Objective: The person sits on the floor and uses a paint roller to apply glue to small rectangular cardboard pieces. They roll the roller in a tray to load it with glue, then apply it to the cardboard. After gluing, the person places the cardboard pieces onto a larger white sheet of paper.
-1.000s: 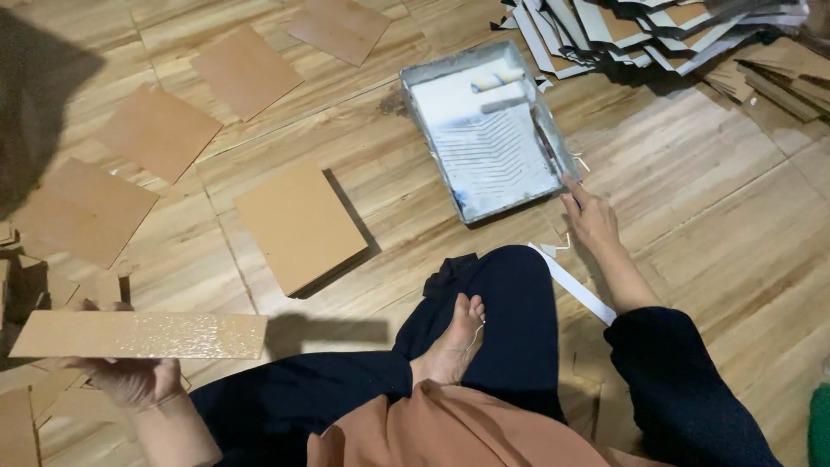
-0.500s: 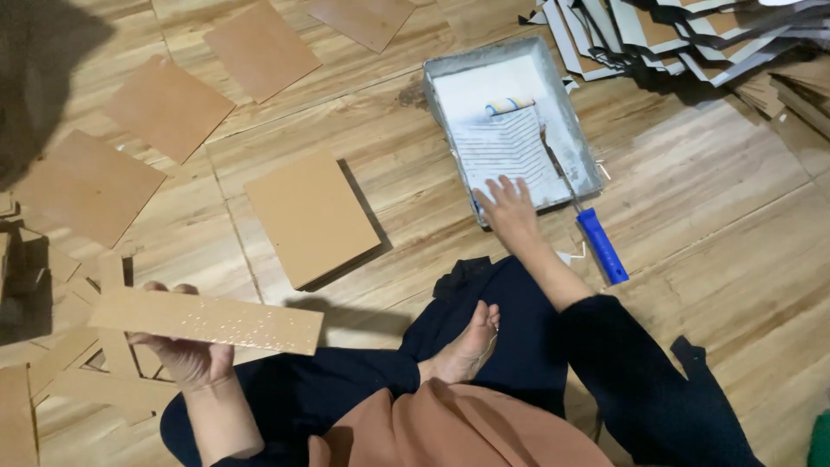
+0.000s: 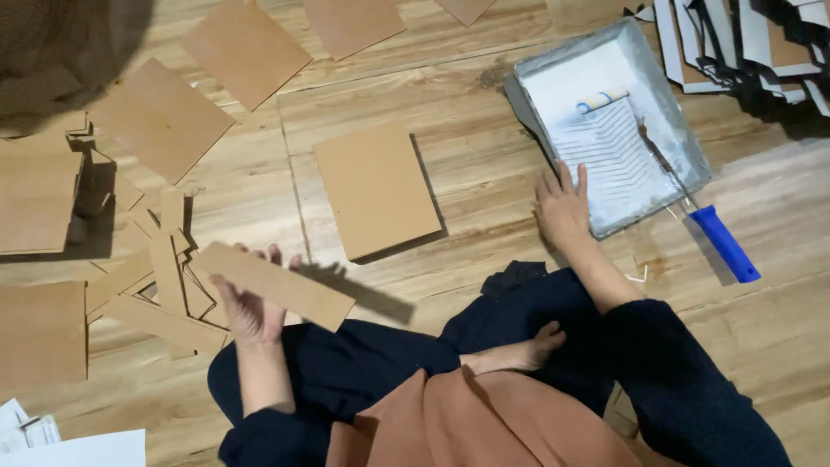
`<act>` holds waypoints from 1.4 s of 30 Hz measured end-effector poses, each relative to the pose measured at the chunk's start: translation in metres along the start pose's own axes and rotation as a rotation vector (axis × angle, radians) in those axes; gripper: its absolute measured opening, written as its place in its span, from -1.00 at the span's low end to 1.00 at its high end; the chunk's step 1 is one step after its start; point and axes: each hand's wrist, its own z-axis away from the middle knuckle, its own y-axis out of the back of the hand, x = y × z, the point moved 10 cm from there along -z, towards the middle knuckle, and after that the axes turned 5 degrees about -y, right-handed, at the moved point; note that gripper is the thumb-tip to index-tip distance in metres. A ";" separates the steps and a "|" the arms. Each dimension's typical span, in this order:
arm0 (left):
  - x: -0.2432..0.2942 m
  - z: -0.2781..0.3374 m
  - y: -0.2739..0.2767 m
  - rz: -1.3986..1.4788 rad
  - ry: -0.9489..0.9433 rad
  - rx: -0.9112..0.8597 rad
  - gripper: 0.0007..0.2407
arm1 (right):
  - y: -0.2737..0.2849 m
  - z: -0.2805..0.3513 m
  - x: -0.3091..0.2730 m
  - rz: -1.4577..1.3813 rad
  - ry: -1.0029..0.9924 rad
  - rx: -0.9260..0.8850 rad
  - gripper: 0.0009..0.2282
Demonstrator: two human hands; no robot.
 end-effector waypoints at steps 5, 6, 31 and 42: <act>-0.079 -0.035 -0.019 0.070 0.299 0.047 -0.62 | 0.011 -0.022 -0.080 -1.442 -0.096 -0.247 -0.61; -0.085 -0.042 -0.016 0.069 0.303 0.045 -0.62 | 0.002 -0.029 -0.096 -1.442 -0.100 -0.246 -0.61; -0.115 -0.059 0.099 -0.191 0.471 0.184 -0.55 | -0.027 -0.033 -0.200 -2.091 -0.560 -0.934 -0.32; -0.117 -0.032 -0.031 0.002 0.486 -0.054 -0.61 | 0.047 0.034 -0.096 -2.286 -0.521 -0.551 -0.46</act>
